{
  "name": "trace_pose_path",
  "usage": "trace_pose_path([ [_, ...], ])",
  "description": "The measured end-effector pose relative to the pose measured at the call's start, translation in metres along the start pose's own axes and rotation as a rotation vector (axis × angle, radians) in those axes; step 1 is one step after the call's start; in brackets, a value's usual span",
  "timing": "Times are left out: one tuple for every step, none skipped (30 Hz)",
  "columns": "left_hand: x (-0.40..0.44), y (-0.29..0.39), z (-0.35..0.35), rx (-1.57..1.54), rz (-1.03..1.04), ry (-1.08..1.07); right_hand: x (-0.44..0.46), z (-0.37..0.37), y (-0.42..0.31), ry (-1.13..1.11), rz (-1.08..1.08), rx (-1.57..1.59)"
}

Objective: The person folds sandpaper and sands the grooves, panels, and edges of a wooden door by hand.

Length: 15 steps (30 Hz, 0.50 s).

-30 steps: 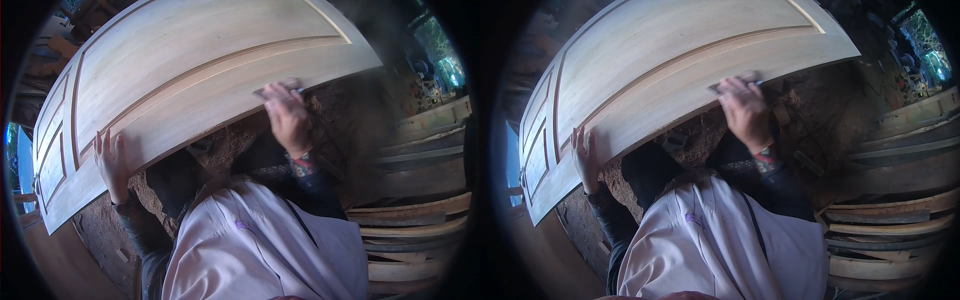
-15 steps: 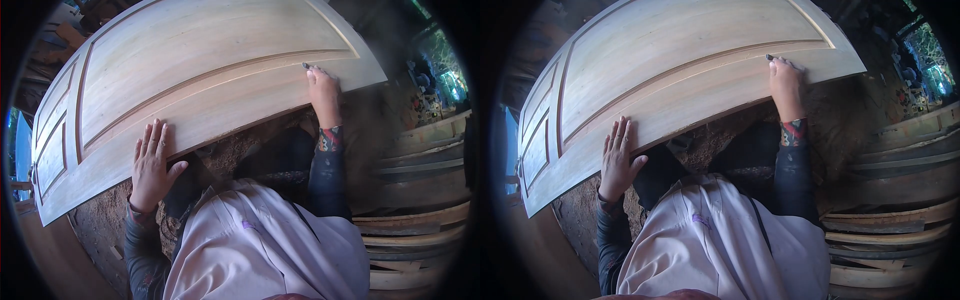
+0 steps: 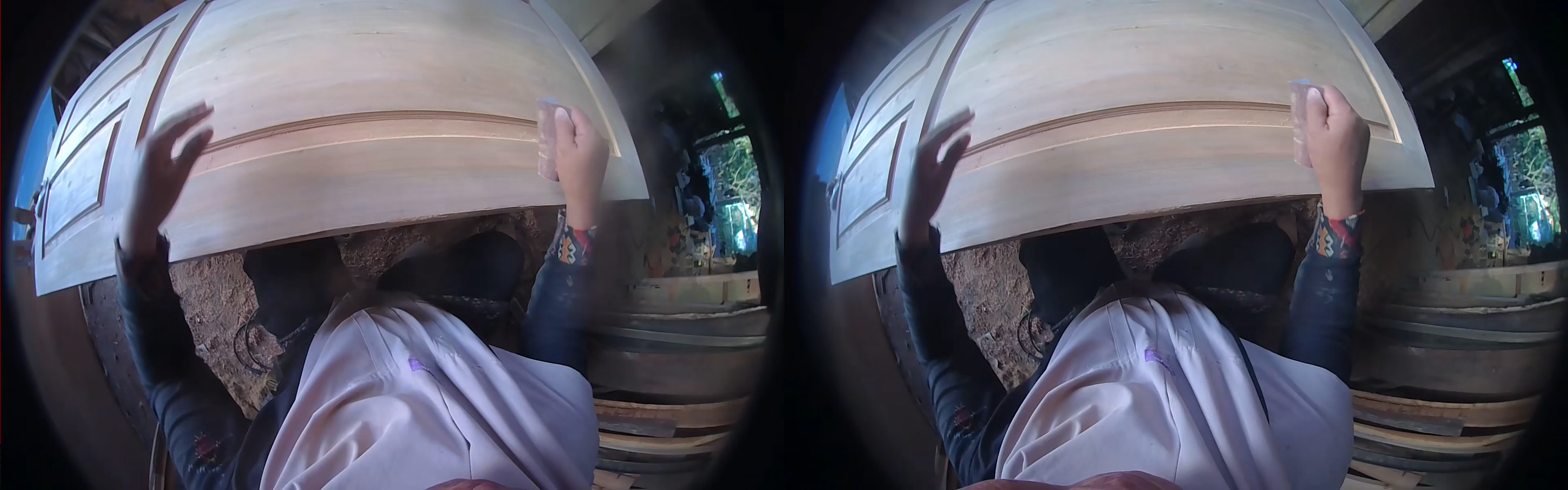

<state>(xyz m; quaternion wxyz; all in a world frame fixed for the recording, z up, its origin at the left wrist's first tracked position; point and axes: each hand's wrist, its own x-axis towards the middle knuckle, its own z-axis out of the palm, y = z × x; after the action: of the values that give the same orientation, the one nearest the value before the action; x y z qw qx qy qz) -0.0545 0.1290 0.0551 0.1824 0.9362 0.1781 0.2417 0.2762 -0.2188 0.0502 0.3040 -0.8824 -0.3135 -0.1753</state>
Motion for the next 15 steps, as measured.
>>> trace_pose_path([
  [0.020, -0.025, -0.002, 0.178, 0.041, 0.027, 0.007, 0.008, -0.007, -0.081, -0.120, -0.008],
  [0.038, -0.048, -0.001, 0.308, -0.032, 0.052, 0.016, 0.021, -0.014, -0.157, -0.242, -0.017],
  [0.052, -0.072, 0.003, 0.417, -0.078, 0.083, 0.022, 0.030, -0.020, -0.232, -0.363, -0.028],
  [0.065, -0.110, 0.011, 0.459, -0.153, 0.047, 0.025, 0.036, -0.023, -0.323, -0.394, -0.022],
  [0.068, -0.130, 0.020, 0.510, -0.220, 0.064, 0.027, 0.042, -0.025, -0.417, -0.421, -0.018],
  [0.069, -0.142, 0.030, 0.559, -0.287, 0.075, 0.031, 0.046, -0.027, -0.514, -0.442, -0.017],
  [0.066, -0.154, 0.039, 0.605, -0.355, 0.080, 0.035, 0.046, -0.029, -0.558, -0.442, -0.027],
  [0.061, -0.168, 0.042, 0.582, -0.419, 0.005, 0.039, 0.043, -0.031, -0.605, -0.438, -0.038],
  [0.056, -0.172, 0.044, 0.530, -0.376, 0.017, 0.042, 0.042, -0.029, -0.658, -0.429, -0.050],
  [0.054, -0.181, 0.042, 0.499, -0.372, 0.026, 0.044, 0.043, -0.025, -0.677, -0.402, -0.031],
  [0.055, -0.190, 0.040, 0.471, -0.364, 0.038, 0.046, 0.045, -0.020, -0.691, -0.374, -0.012],
  [0.056, -0.193, 0.039, 0.413, -0.350, 0.059, 0.047, 0.046, -0.017, -0.700, -0.344, 0.009],
  [0.056, -0.195, 0.038, 0.351, -0.359, 0.055, 0.046, 0.046, -0.014, -0.727, -0.320, 0.062],
  [0.056, -0.195, 0.036, 0.291, -0.370, 0.054, 0.044, 0.044, -0.014, -0.753, -0.298, 0.118],
  [0.055, -0.192, 0.038, 0.234, -0.382, 0.055, 0.043, 0.045, -0.014, -0.779, -0.277, 0.175],
])
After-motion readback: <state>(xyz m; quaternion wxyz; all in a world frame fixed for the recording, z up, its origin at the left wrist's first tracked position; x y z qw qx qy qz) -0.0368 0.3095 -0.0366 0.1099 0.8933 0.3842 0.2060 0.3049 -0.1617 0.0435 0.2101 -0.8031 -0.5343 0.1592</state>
